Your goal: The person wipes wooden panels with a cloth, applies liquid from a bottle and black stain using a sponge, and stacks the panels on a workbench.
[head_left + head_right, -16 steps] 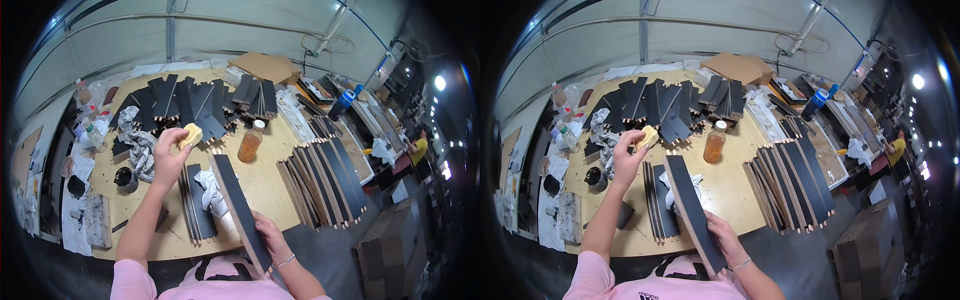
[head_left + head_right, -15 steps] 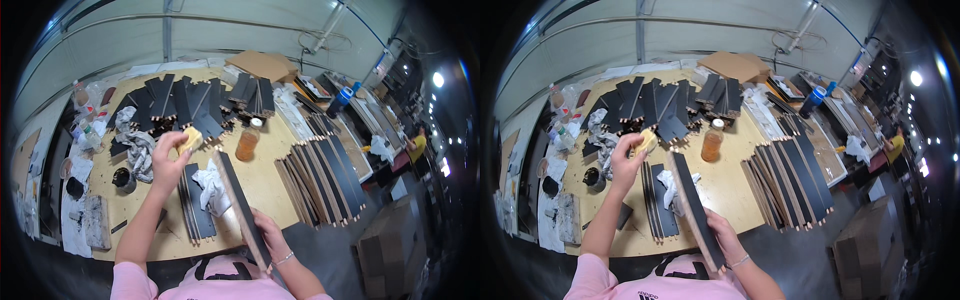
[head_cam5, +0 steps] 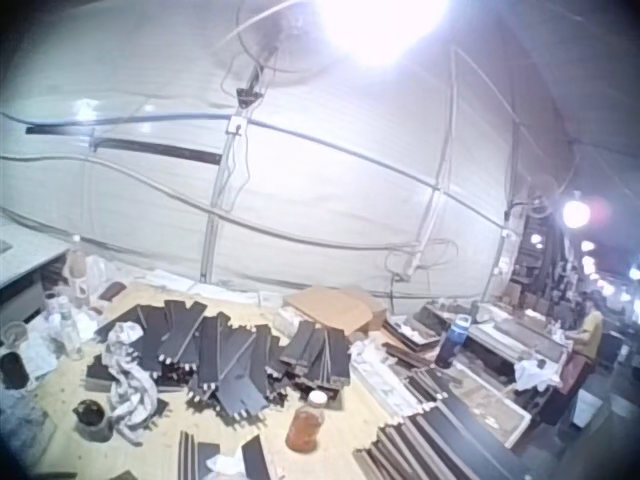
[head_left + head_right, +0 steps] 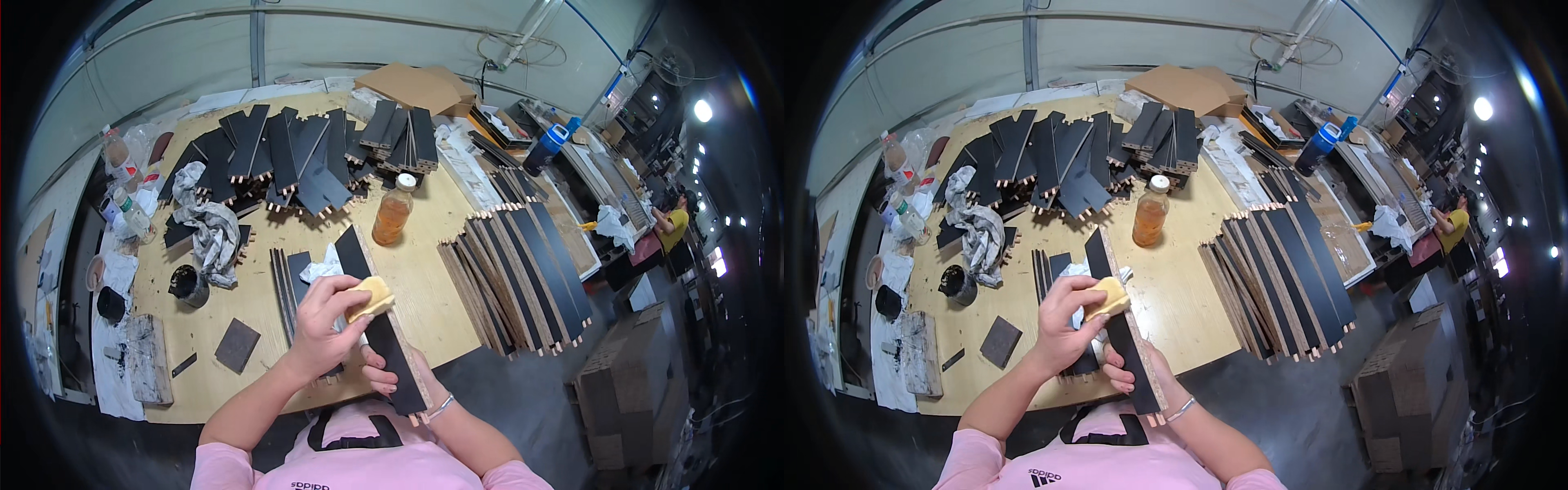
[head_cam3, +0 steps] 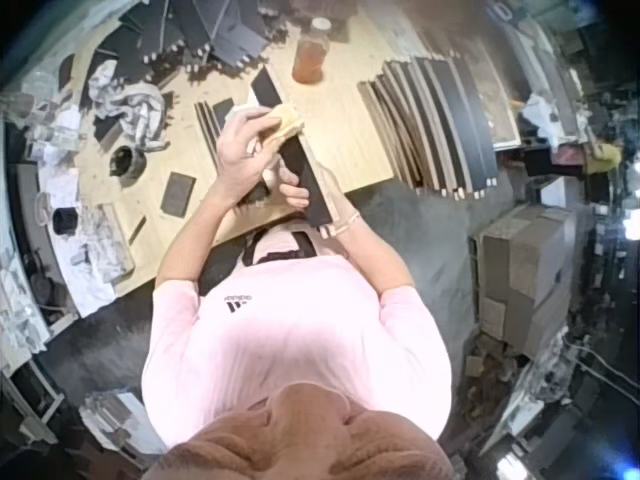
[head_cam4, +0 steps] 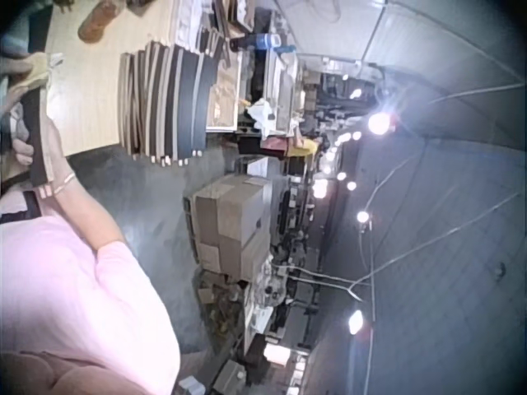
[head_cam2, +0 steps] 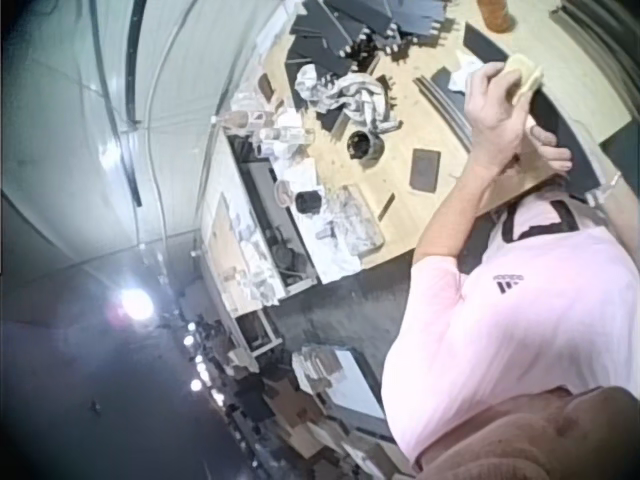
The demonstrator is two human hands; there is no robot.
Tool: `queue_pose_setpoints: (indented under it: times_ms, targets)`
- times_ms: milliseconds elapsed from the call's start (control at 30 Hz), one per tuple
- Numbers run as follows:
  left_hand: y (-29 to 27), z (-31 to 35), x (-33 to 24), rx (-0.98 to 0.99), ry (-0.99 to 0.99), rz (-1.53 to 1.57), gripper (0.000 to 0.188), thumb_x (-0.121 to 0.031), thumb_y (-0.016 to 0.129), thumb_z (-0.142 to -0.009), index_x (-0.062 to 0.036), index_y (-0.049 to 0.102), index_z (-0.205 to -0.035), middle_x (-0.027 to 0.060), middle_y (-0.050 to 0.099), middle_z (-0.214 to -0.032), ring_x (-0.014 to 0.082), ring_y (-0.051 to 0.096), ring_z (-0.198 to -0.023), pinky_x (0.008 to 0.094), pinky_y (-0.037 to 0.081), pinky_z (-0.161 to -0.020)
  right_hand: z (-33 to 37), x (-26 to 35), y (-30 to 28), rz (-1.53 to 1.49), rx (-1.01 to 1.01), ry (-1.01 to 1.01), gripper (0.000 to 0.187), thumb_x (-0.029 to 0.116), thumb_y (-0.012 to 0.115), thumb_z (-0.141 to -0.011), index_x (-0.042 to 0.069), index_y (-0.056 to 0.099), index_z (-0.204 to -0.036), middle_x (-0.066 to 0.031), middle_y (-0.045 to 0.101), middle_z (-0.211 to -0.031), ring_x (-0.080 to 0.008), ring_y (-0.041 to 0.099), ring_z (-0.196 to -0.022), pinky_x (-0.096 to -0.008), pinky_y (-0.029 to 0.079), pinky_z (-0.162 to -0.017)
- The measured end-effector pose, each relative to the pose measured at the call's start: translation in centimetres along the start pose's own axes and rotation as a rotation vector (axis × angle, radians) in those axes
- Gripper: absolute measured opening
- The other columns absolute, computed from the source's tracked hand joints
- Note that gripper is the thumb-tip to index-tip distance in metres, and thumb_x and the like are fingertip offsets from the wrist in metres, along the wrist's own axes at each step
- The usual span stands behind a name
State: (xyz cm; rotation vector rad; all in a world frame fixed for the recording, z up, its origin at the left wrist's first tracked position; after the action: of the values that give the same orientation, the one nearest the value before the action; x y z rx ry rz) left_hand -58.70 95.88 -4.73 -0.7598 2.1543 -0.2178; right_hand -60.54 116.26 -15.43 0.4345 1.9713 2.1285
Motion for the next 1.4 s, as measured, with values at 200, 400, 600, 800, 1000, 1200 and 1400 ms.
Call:
queue_pose_setpoints:
  times_ms: [200, 400, 600, 800, 1000, 1200, 1400]
  targets:
    - [0.7, 3.7, -6.6, 0.325, 0.337, 0.122, 0.041, -0.016, 0.094, -0.082, -0.0117, 0.082, -0.121, 0.0176, 0.073, -0.122, 0.034, 0.073, -0.103, 0.0449, 0.057, -0.087, -0.4, -0.6, 5.1, 0.187, -0.575, -0.156, 0.049, 0.04, 0.039, -0.118, 0.006, 0.056, -0.15, -0.0138, 0.066, -0.108, -0.0211, 0.062, -0.067, -0.0353, 0.053, -0.053]
    - [-3.8, -3.7, 6.7, -0.138, -0.056, -0.082, 0.031, -0.006, 0.086, -0.084, -0.0036, 0.078, -0.114, 0.0186, 0.074, -0.12, 0.0338, 0.074, -0.105, 0.0412, 0.06, -0.09, 1.3, -1.9, 3.8, 0.126, -0.111, 0.096, 0.057, 0.038, 0.034, -0.12, 0.01, 0.037, -0.169, -0.0082, 0.052, -0.091, -0.0133, 0.05, -0.058, -0.0269, 0.046, -0.047]
    - [-5.9, -3.8, 8.6, -0.249, -0.2, -0.029, 0.033, 0.003, 0.082, -0.084, 0.0005, 0.076, -0.117, 0.0152, 0.074, -0.123, 0.0249, 0.071, -0.107, 0.0351, 0.056, -0.096, 1.4, -2.1, 7.7, 0.169, -0.343, -0.011, 0.068, 0.048, 0.035, -0.118, 0.001, 0.037, -0.168, -0.0101, 0.058, -0.096, -0.0164, 0.055, -0.059, -0.0258, 0.053, -0.052]
    - [-3.1, 1.0, 3.1, -0.102, -0.182, 0.159, 0.038, 0.005, 0.082, -0.083, -0.0006, 0.076, -0.12, 0.0162, 0.07, -0.132, 0.027, 0.068, -0.122, 0.0382, 0.052, -0.107, 1.4, 2.6, 2.2, 0.418, -0.145, 0.027, 0.077, 0.064, 0.034, -0.114, -0.003, 0.065, -0.137, -0.0198, 0.072, -0.121, -0.0296, 0.075, -0.1, -0.044, 0.065, -0.072]
    - [-2.2, 3.1, 0.6, -0.103, -0.153, 0.154, 0.038, 0.001, 0.087, -0.081, -0.0044, 0.078, -0.118, 0.0195, 0.073, -0.124, 0.0328, 0.074, -0.107, 0.0412, 0.06, -0.09, 0.2, 4.5, 4.6, 0.493, -0.347, -0.311, 0.044, 0.034, 0.042, -0.121, 0.001, 0.056, -0.146, -0.0179, 0.07, -0.127, -0.028, 0.075, -0.11, -0.0492, 0.069, -0.087]
    - [0.2, 7.7, -5.7, 0.232, 0.079, 0.271, 0.035, -0.007, 0.092, -0.077, -0.008, 0.082, -0.111, 0.0188, 0.074, -0.12, 0.0342, 0.073, -0.097, 0.0431, 0.059, -0.084, -0.8, 6.6, 3.4, 0.736, -0.526, -0.424, 0.028, 0.015, 0.052, -0.116, -0.002, 0.064, -0.136, -0.0081, 0.076, -0.109, -0.0148, 0.077, -0.092, -0.0297, 0.067, -0.082]
    - [-0.2, 3.6, 0.7, 0.045, 0.055, -0.002, 0.038, -0.002, 0.089, -0.075, -0.0064, 0.079, -0.112, 0.0194, 0.073, -0.119, 0.0349, 0.071, -0.097, 0.0434, 0.058, -0.081, -1.0, 4.2, 5.1, 0.812, -0.485, -0.36, 0.035, 0.012, 0.054, -0.115, -0.003, 0.063, -0.145, -0.008, 0.077, -0.124, -0.0102, 0.075, -0.102, -0.0264, 0.064, -0.087]
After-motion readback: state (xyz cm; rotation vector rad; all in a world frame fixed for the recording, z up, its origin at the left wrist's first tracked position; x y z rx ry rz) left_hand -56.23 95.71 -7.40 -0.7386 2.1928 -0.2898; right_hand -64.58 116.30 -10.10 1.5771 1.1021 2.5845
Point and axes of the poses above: each hand's wrist, its own z-axis away from the middle knuckle, its own y-axis out of the palm, x = y × z, the point moved 2 cm from there along -z, towards the middle knuckle
